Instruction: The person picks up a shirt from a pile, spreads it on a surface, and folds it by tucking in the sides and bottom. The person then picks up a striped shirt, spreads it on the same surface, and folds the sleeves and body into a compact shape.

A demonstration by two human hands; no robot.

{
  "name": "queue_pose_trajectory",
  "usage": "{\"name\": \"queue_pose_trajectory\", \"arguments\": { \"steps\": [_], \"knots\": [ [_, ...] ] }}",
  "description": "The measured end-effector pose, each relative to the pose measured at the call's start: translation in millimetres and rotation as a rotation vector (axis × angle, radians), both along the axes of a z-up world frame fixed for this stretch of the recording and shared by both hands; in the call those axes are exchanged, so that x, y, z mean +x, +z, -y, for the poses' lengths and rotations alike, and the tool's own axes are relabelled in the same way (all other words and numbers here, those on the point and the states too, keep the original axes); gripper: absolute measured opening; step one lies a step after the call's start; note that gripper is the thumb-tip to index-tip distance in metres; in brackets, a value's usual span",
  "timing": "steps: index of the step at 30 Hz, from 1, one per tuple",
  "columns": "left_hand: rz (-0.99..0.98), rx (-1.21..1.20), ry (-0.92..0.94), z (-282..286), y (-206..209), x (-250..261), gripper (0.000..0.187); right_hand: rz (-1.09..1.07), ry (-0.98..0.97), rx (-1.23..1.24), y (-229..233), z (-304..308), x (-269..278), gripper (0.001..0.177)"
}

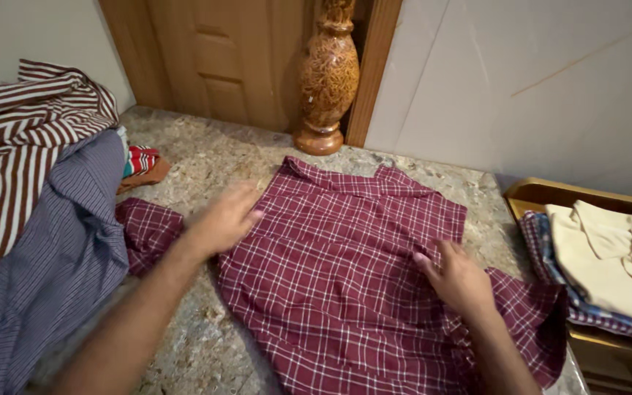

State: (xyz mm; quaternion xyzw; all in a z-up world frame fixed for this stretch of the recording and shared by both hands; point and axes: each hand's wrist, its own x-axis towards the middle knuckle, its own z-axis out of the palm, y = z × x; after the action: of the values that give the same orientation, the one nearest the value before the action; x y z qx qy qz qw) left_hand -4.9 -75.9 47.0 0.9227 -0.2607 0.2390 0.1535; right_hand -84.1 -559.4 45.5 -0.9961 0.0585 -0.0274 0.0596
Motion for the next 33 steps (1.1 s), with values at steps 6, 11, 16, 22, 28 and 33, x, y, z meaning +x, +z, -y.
{"name": "queue_pose_trajectory", "arguments": {
  "steps": [6, 11, 16, 22, 28, 33],
  "knots": [
    [-0.542, 0.300, 0.053, 45.6, -22.5, -31.3, 0.086, 0.283, 0.323, -0.035, -79.7, 36.3, 29.1, 0.081],
    [-0.692, 0.424, 0.268, 39.7, 19.8, -73.5, 0.073, 0.007, 0.337, 0.025, -33.8, 15.2, 8.1, 0.084],
    [-0.698, 0.408, 0.233, 52.4, 50.1, -91.4, 0.052, -0.307, 0.092, 0.045, 45.5, -31.1, -21.9, 0.070],
    [-0.356, 0.087, -0.271, 112.5, 0.6, -25.9, 0.025, -0.218, 0.110, 0.066, 39.2, -64.6, 16.5, 0.059],
    [-0.354, 0.345, -0.223, 164.5, -13.5, 25.6, 0.031, 0.245, 0.408, 0.063, -37.7, -62.1, 44.3, 0.067],
    [-0.483, 0.573, 0.096, 176.2, 13.0, 57.2, 0.074, 0.273, 0.497, 0.184, -51.5, -53.5, 45.5, 0.066]
  ]
}}
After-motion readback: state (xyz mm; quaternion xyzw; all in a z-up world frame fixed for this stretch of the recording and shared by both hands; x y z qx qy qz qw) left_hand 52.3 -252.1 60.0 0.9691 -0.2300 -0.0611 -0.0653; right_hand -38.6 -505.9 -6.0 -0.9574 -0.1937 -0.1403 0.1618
